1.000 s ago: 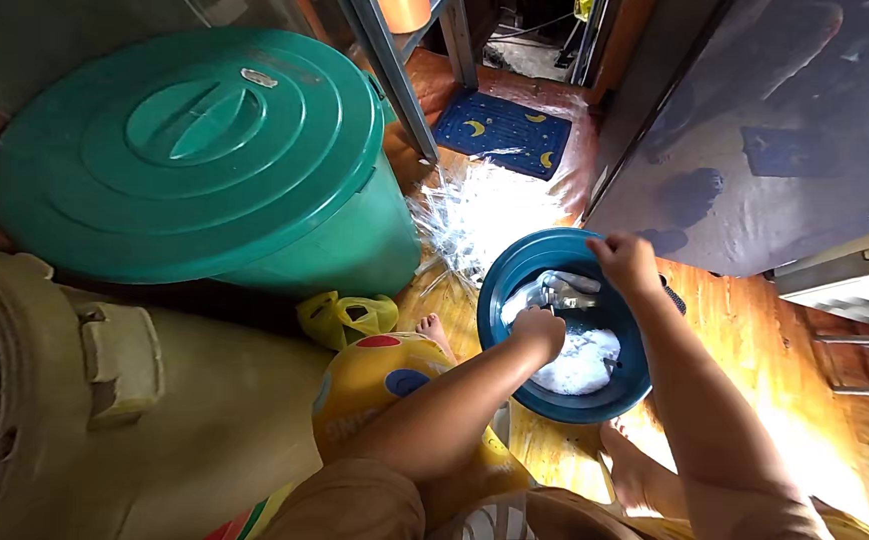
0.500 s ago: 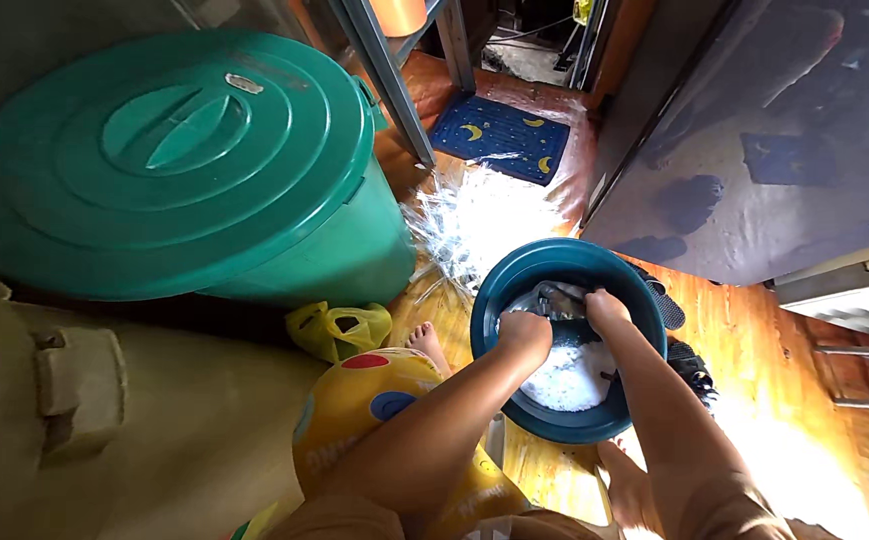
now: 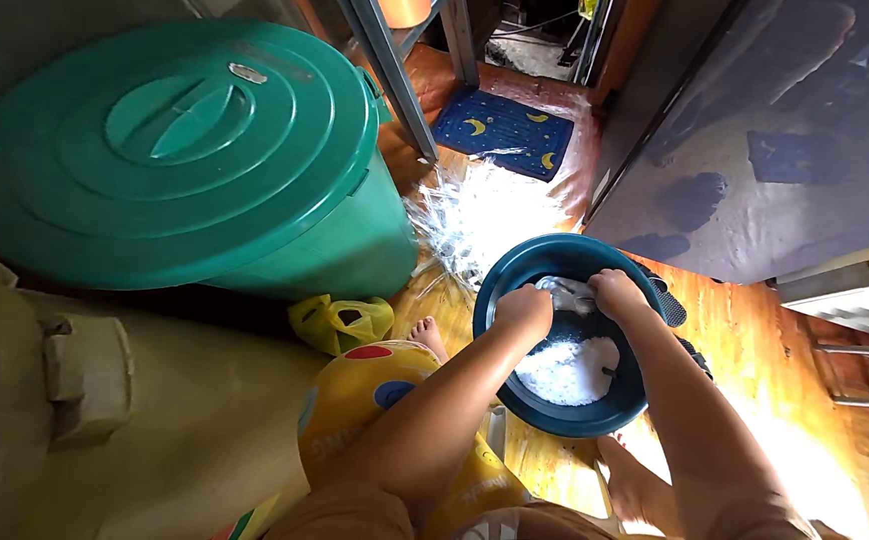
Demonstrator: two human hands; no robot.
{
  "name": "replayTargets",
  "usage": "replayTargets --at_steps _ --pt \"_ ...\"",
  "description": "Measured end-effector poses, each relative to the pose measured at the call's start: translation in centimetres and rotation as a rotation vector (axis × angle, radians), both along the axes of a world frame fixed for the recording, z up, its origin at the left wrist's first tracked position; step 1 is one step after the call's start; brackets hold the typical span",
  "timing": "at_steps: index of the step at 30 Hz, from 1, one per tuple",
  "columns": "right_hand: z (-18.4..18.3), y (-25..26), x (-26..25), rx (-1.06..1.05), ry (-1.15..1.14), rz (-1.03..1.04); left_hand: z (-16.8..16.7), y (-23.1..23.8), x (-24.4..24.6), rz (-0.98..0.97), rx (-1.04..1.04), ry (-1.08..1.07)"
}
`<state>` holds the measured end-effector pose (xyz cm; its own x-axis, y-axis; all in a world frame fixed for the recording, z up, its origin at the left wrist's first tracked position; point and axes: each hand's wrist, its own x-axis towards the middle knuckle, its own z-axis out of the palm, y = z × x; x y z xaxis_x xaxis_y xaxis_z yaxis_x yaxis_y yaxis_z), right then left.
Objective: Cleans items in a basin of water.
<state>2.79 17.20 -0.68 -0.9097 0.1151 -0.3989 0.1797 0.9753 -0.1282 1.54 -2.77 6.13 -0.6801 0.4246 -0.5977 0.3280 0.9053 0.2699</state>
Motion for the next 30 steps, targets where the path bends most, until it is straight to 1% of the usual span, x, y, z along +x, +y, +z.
replayTargets --at_steps 3,5,9,11,13,15,17,19,21,23,24,25,26,29,30 --pt "1.7 -0.9 0.0 -0.072 0.088 -0.013 -0.1 0.1 -0.5 0.041 0.122 0.025" --pt "3.1 -1.6 0.2 -0.157 0.161 0.011 -0.3 0.0 -0.7 0.095 0.250 0.034" --pt "5.7 -3.1 1.2 -0.344 0.363 0.156 -0.8 -0.1 -0.9 0.211 0.620 0.014" --pt "6.0 -3.6 1.6 -0.408 0.455 0.234 -0.8 -0.2 -0.8 0.247 0.700 -0.014" --pt "6.0 -3.6 2.0 -0.445 0.533 0.246 -0.8 -0.2 -0.8 0.289 0.686 -0.044" --pt "5.3 -3.2 2.6 -0.456 0.630 0.147 -0.7 -0.4 -0.9 0.303 0.661 -0.054" --pt "4.4 -2.5 3.3 -0.457 0.670 -0.071 -0.9 -0.6 -0.9 0.297 0.648 -0.043" --pt "3.5 -2.0 4.1 -0.526 0.643 -0.312 -0.8 -0.6 -0.8 0.286 0.622 -0.044" --pt "2.6 -1.9 5.2 -0.730 0.618 -0.468 -0.8 -0.7 -0.7 0.270 0.597 -0.046" --pt "1.8 -2.3 6.0 -1.019 0.616 -0.577 -1.0 -0.6 -0.7 0.236 0.561 -0.040" --pt "1.6 -2.7 6.2 -1.128 0.617 -0.607 -1.2 -0.6 -0.7 0.216 0.544 -0.037" --pt "1.6 -3.0 6.4 -1.190 0.607 -0.618 -1.3 -0.5 -0.7 0.196 0.528 -0.037" --pt "1.6 -3.4 6.6 -1.203 0.585 -0.613 -1.5 -0.5 -0.7 0.176 0.512 -0.037" --pt "1.1 -3.3 6.9 -1.078 0.409 -0.492 -1.6 -0.4 -0.6 0.119 0.465 -0.034" --pt "0.8 -3.2 6.9 -1.080 0.366 -0.482 -1.5 -0.4 -0.5 0.101 0.453 -0.035"
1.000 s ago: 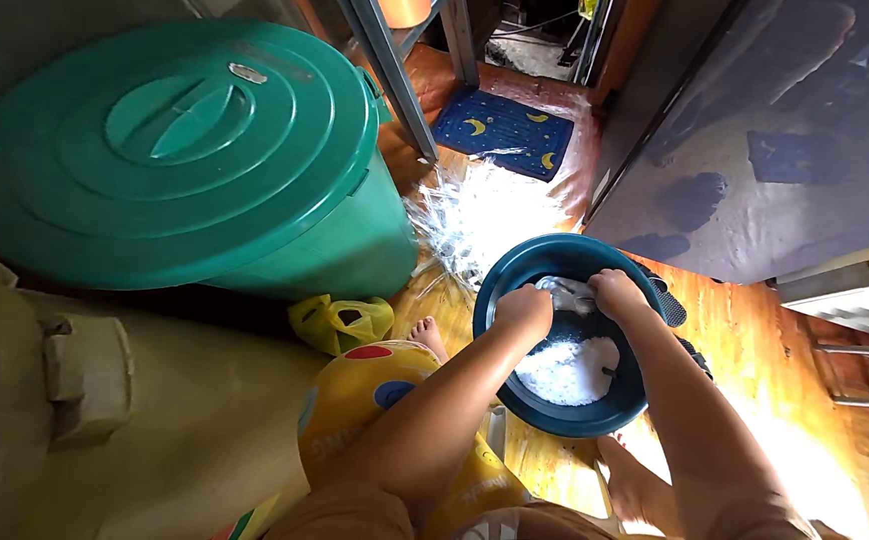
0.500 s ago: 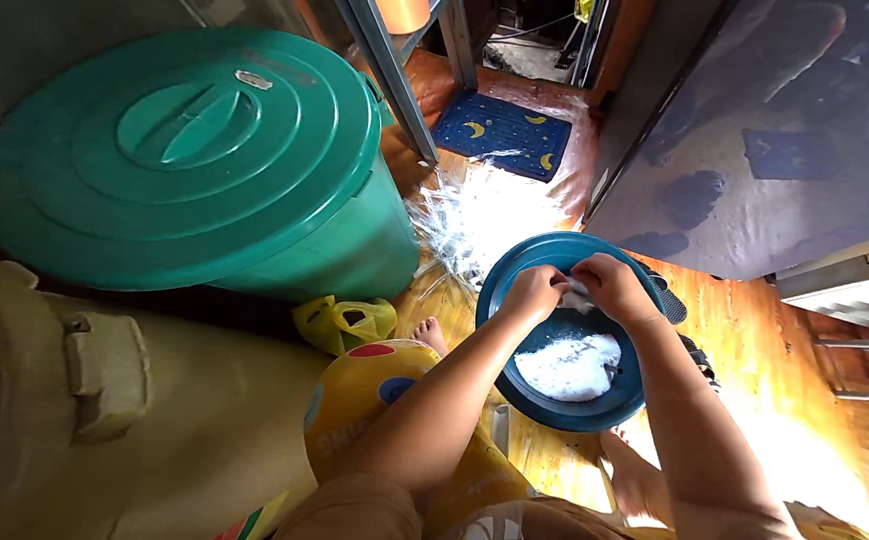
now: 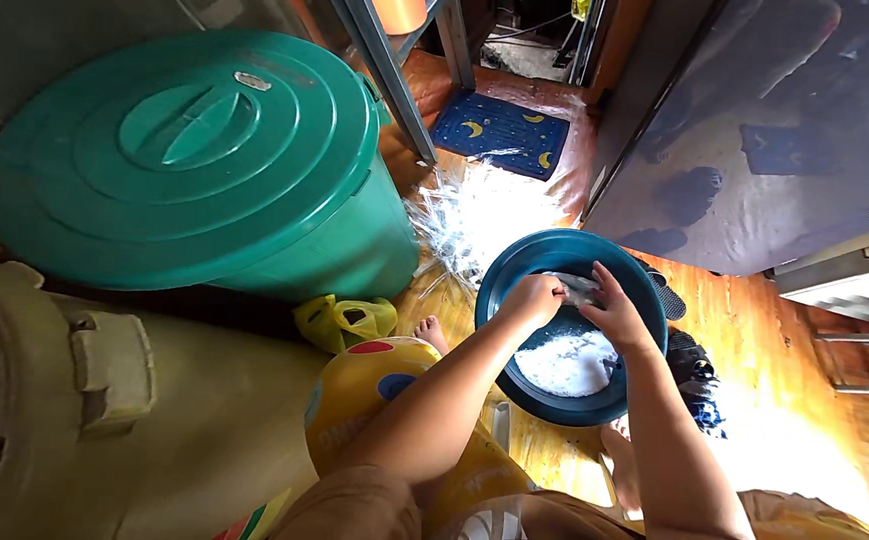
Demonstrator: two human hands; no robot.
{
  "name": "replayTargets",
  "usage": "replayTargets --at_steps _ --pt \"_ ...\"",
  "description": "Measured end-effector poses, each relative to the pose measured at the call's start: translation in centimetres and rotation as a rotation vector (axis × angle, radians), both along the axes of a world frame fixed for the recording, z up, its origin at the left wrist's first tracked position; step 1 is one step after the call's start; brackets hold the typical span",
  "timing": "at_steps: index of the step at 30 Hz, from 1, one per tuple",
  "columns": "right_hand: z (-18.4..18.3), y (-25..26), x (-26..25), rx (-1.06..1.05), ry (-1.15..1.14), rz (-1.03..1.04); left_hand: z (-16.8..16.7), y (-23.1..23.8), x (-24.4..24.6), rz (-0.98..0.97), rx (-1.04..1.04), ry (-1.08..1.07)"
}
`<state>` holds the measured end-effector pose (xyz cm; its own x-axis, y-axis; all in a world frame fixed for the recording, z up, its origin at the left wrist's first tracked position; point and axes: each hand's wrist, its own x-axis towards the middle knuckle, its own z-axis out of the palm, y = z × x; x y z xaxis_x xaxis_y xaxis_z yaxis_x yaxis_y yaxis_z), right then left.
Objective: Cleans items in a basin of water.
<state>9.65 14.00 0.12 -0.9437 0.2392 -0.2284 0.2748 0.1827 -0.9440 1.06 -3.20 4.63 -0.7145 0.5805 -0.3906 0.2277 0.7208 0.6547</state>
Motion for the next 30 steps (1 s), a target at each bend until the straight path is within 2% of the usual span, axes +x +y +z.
replayTargets --at_steps 4,6,10,14,18,20,23,26,28,30 --pt "0.2 -0.7 0.3 -0.188 -0.030 -0.107 0.2 0.1 0.1 -0.057 -0.047 -0.014" --pt "0.2 -1.2 0.3 -0.177 -0.030 -0.140 0.2 0.2 0.2 -0.086 -0.056 -0.022" --pt "-0.7 -1.6 0.4 0.031 0.036 -0.148 0.0 0.2 0.5 -0.090 -0.013 -0.042" --pt "0.1 -2.6 0.6 0.307 0.060 -0.127 0.2 0.6 0.9 -0.083 0.019 -0.052" --pt "0.7 -3.1 0.6 0.430 0.092 -0.151 0.5 1.1 1.2 -0.089 0.018 -0.032" --pt "0.5 -2.7 0.6 0.369 0.078 -0.173 0.2 1.0 1.0 -0.053 0.077 -0.106" --pt "0.4 -1.7 0.9 0.123 0.040 -0.147 -0.3 0.6 0.7 0.018 0.224 -0.246" --pt "1.3 -1.1 1.6 -0.081 0.002 -0.087 -0.4 0.3 0.5 0.026 0.251 -0.306" --pt "1.7 -0.8 1.9 -0.138 0.010 -0.050 -0.2 0.3 0.5 0.029 0.237 -0.296" --pt "1.6 -0.9 1.9 -0.075 0.027 -0.060 0.2 0.5 0.7 0.023 0.197 -0.268"
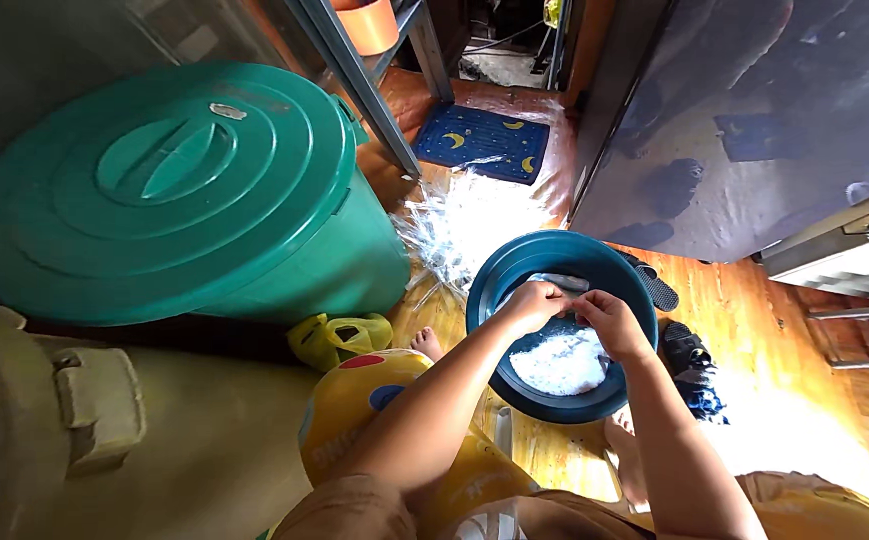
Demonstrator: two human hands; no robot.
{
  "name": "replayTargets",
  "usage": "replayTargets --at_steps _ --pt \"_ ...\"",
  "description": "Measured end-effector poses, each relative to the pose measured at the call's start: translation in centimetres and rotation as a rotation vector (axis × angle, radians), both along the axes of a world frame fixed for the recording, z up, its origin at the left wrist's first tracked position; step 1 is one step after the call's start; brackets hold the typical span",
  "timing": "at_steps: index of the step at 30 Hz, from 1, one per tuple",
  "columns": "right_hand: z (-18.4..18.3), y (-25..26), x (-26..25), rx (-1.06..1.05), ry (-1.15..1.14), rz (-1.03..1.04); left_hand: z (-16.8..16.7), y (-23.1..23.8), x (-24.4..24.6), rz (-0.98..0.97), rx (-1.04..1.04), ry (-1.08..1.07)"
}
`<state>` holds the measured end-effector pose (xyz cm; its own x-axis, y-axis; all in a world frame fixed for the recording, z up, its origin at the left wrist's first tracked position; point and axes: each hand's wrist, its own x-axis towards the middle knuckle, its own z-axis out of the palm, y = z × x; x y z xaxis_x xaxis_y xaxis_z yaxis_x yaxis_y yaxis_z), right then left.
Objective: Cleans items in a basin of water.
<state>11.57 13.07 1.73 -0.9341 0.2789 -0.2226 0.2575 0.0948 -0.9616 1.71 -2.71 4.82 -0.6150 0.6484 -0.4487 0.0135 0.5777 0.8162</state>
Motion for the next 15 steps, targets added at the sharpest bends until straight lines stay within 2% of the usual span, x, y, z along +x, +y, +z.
replayTargets --at_steps 3,5,7,11,15 --pt "-0.3 -0.8 -0.4 0.264 -0.012 -0.082 0.4 0.6 0.4 -0.045 -0.058 0.027" --pt "-0.6 -1.2 -0.7 0.333 -0.019 -0.128 0.6 0.9 0.5 -0.062 -0.071 0.029" --pt "-0.8 -1.3 -0.8 0.231 -0.013 -0.159 0.5 0.8 0.4 -0.035 -0.032 0.007" --pt "-0.6 -0.9 -0.7 -0.157 0.030 -0.273 -0.2 0.2 0.0 0.024 0.114 -0.072" --pt "0.1 -0.1 0.0 -0.283 0.021 -0.313 0.0 -0.1 0.0 0.034 0.117 -0.050"
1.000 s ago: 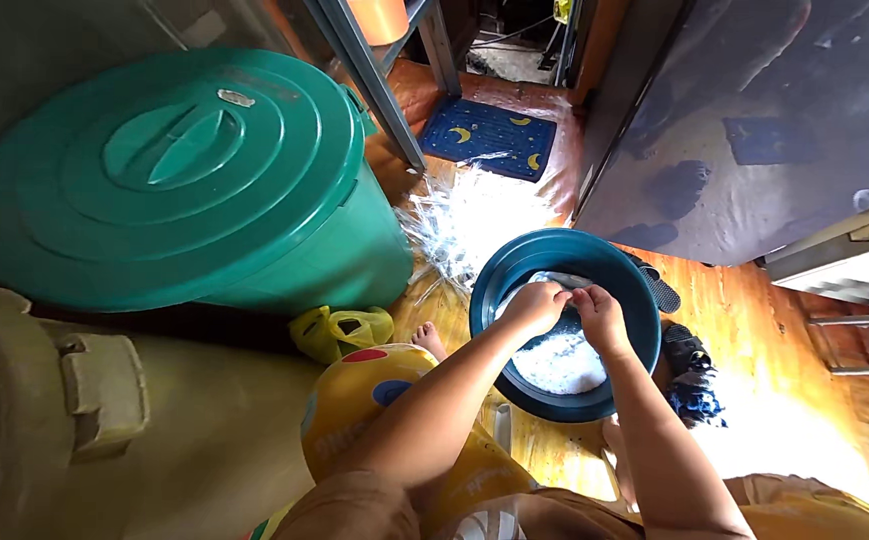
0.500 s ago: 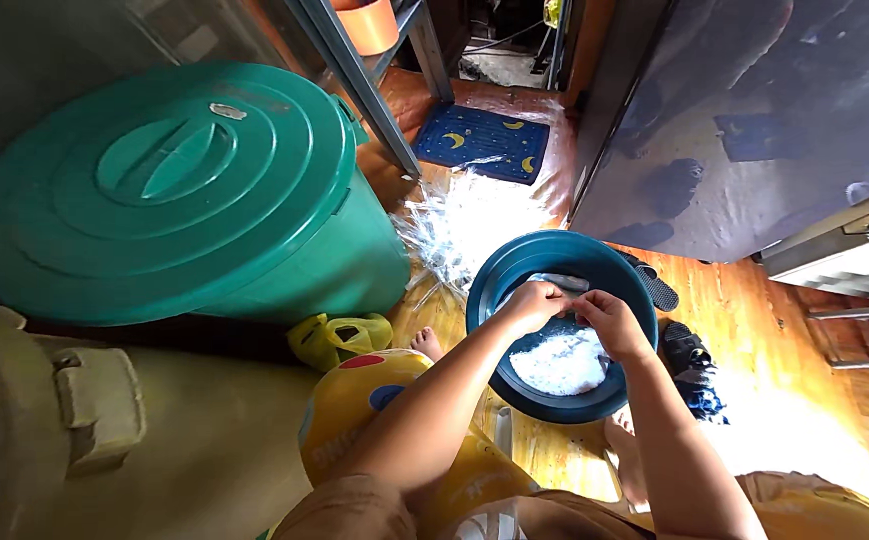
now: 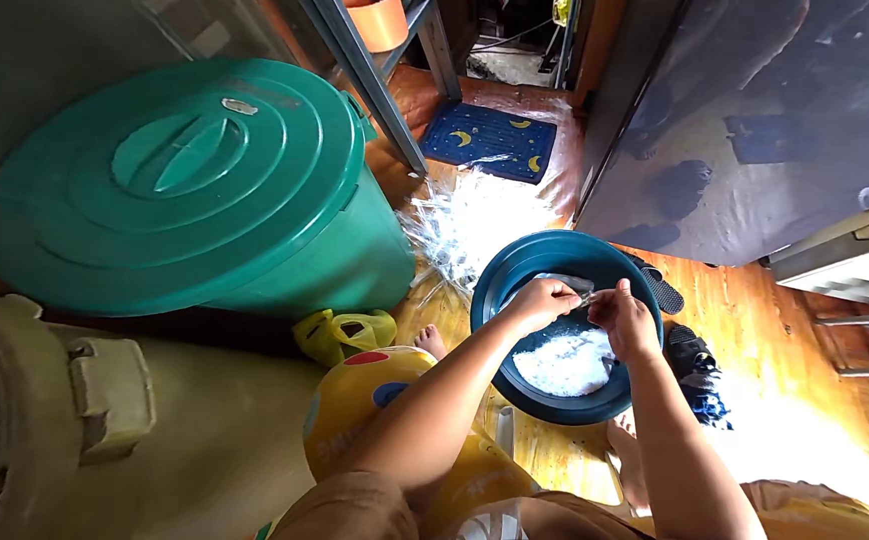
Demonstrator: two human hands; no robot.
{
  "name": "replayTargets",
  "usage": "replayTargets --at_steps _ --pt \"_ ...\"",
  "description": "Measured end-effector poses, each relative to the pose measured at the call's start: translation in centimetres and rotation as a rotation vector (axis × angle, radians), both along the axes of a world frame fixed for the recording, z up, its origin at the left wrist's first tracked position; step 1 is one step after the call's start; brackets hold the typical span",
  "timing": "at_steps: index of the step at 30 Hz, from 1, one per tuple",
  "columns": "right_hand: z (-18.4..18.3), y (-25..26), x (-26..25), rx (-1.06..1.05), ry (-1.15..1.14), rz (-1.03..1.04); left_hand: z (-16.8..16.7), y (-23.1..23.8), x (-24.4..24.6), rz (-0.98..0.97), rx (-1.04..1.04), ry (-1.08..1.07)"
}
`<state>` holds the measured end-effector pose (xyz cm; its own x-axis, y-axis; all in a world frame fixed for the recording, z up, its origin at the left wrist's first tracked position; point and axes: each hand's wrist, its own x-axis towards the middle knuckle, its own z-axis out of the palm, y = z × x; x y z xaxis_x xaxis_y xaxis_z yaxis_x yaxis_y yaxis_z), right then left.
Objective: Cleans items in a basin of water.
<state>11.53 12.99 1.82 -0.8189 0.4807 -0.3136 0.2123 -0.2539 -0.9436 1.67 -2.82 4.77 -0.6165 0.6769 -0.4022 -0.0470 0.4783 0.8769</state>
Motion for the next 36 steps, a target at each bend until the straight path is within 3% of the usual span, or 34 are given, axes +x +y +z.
replayTargets --at_steps 4,10,19,24,29,36 --pt "0.5 -0.1 0.4 0.063 0.012 0.141 -0.1 0.0 0.1 -0.043 -0.040 0.090" --pt "-0.4 -1.5 -0.6 0.315 -0.041 0.122 0.4 0.5 0.4 -0.147 -0.145 0.170" --pt "0.5 -0.4 0.4 0.075 0.005 0.193 -0.3 -0.1 -0.1 -0.031 -0.041 0.007" --pt "0.6 -1.3 0.1 0.108 -0.004 0.157 0.4 0.5 0.5 0.008 -0.104 -0.002" --pt "0.9 -0.8 0.2 0.139 -0.013 0.135 -0.2 -0.2 -0.2 -0.050 -0.013 0.002" --pt "1.1 -0.4 0.5 0.386 -0.050 0.213 -0.2 -0.4 -0.4 -0.146 -0.127 0.193"
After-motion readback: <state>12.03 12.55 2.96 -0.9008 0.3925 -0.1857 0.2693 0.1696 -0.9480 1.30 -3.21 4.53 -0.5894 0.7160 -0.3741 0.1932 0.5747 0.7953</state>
